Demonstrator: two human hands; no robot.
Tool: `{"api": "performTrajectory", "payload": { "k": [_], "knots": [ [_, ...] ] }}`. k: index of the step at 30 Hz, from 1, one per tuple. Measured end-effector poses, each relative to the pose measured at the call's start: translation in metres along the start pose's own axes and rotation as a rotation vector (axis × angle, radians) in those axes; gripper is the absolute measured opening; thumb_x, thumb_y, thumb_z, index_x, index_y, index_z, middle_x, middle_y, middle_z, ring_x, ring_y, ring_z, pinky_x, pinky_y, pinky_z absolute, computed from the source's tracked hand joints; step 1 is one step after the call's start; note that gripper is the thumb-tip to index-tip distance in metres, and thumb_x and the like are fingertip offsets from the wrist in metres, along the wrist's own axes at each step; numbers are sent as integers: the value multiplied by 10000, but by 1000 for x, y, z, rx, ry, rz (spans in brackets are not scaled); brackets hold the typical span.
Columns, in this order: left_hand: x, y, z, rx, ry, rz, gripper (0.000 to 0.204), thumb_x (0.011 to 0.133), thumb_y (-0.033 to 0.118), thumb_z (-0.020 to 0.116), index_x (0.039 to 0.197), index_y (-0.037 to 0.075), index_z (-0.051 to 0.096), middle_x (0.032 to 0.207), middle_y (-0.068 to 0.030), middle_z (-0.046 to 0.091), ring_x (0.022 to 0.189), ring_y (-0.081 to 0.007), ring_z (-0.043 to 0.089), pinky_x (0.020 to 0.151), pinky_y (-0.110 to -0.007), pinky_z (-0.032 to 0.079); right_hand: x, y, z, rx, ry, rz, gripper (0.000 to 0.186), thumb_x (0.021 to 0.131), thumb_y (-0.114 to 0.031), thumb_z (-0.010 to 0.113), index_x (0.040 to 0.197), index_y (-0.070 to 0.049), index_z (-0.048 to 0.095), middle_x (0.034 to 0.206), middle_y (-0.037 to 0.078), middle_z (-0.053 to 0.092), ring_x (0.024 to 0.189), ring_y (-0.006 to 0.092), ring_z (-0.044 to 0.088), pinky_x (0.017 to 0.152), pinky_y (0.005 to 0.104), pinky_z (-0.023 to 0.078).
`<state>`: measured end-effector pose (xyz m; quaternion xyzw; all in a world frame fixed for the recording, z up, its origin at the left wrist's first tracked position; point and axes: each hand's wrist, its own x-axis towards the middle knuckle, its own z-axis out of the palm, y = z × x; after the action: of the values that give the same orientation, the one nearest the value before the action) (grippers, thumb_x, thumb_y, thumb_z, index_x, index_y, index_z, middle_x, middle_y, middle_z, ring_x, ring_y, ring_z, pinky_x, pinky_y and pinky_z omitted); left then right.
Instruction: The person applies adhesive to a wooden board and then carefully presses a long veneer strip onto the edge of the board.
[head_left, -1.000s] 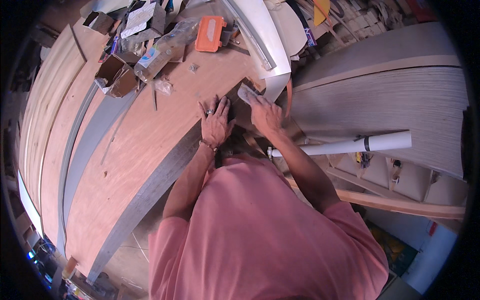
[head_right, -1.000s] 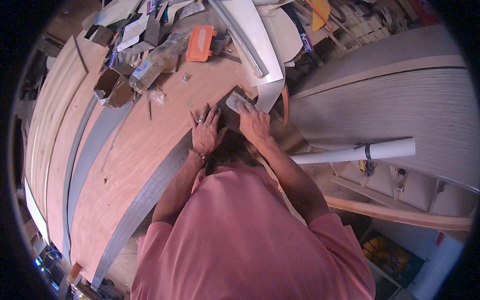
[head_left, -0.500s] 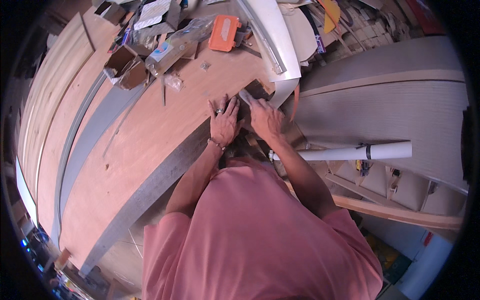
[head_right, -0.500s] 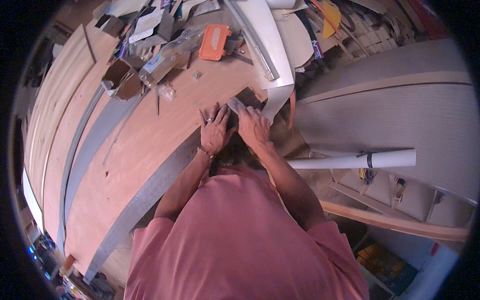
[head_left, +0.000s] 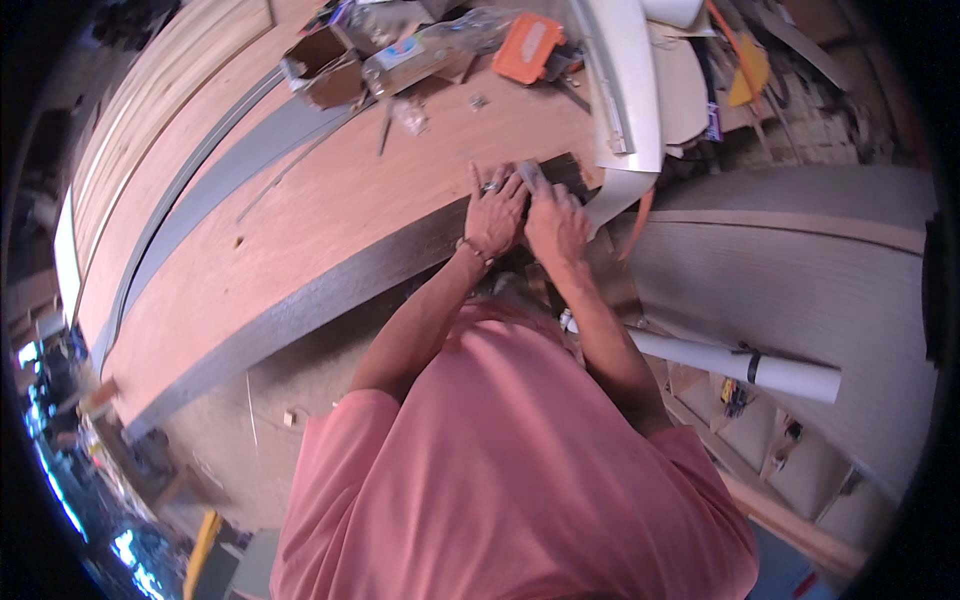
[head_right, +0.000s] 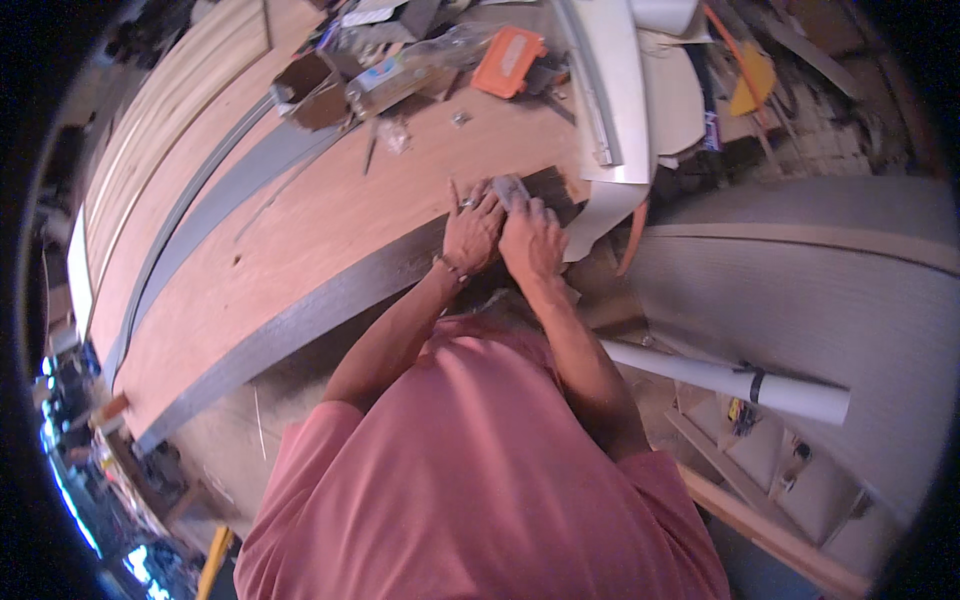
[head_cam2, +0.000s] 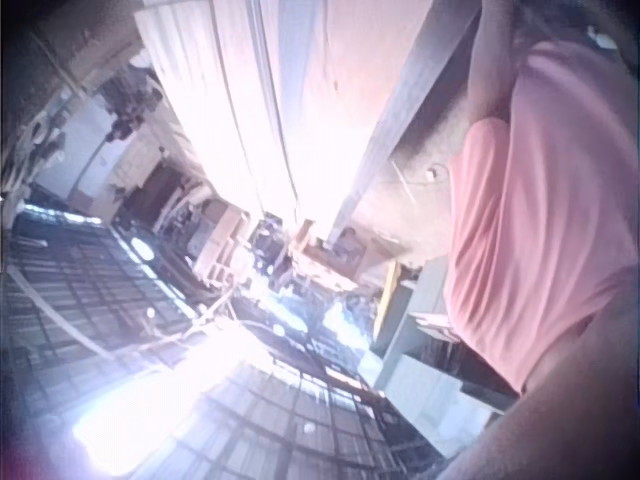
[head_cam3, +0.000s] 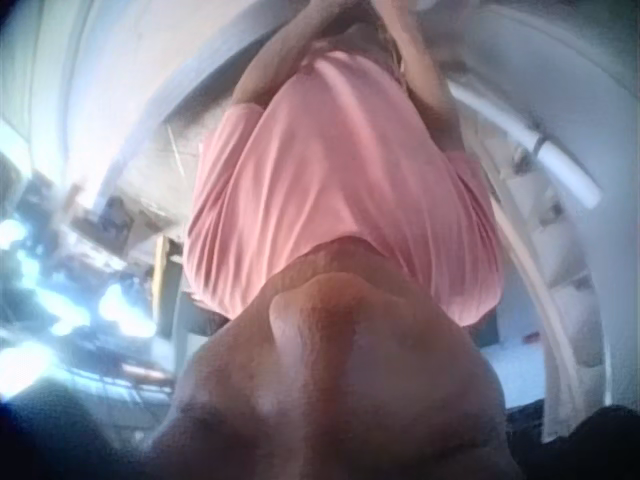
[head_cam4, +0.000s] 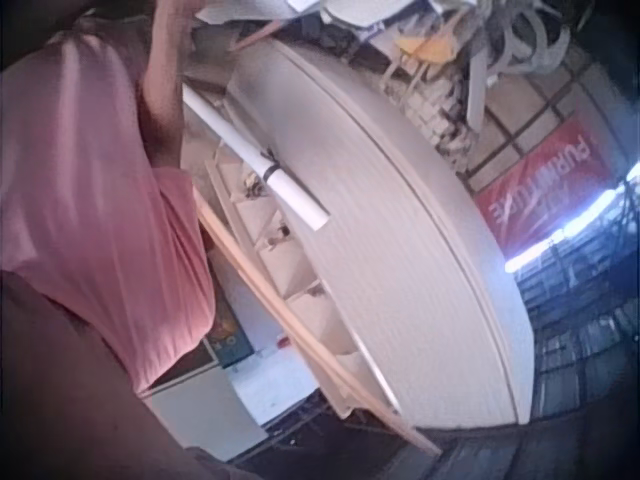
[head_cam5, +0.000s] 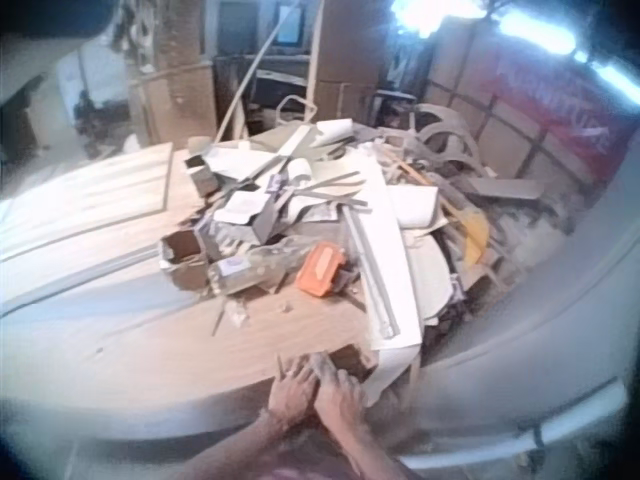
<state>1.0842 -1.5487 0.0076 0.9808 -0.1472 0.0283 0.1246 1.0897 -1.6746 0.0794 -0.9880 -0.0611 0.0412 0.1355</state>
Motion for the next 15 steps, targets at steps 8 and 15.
{"api": "performTrajectory", "payload": {
  "k": [8, 15],
  "knots": [
    [-3, 16, 7, -151, 133, -153, 425, 944, 139, 573, 1368, 121, 548, 1406, -32, 551, 1470, -240, 422, 1191, -802, 114, 2, 7, -6, -41, 10, -6, 273, 1004, -217, 556, 1244, -116, 639, 1141, 155, 681, 1084, 401, 682, 873, 597, 549],
    [-52, 9, -37, -334, 157, -179, 605, 819, 266, 807, 1355, 133, 561, 1545, -83, 478, 1497, -299, 399, 1200, -768, 165, 3, 13, -4, -31, 50, -65, 259, 1029, -219, 570, 1239, -97, 659, 1114, 175, 711, 1019, 428, 695, 850, 549, 546]
  ]
}}
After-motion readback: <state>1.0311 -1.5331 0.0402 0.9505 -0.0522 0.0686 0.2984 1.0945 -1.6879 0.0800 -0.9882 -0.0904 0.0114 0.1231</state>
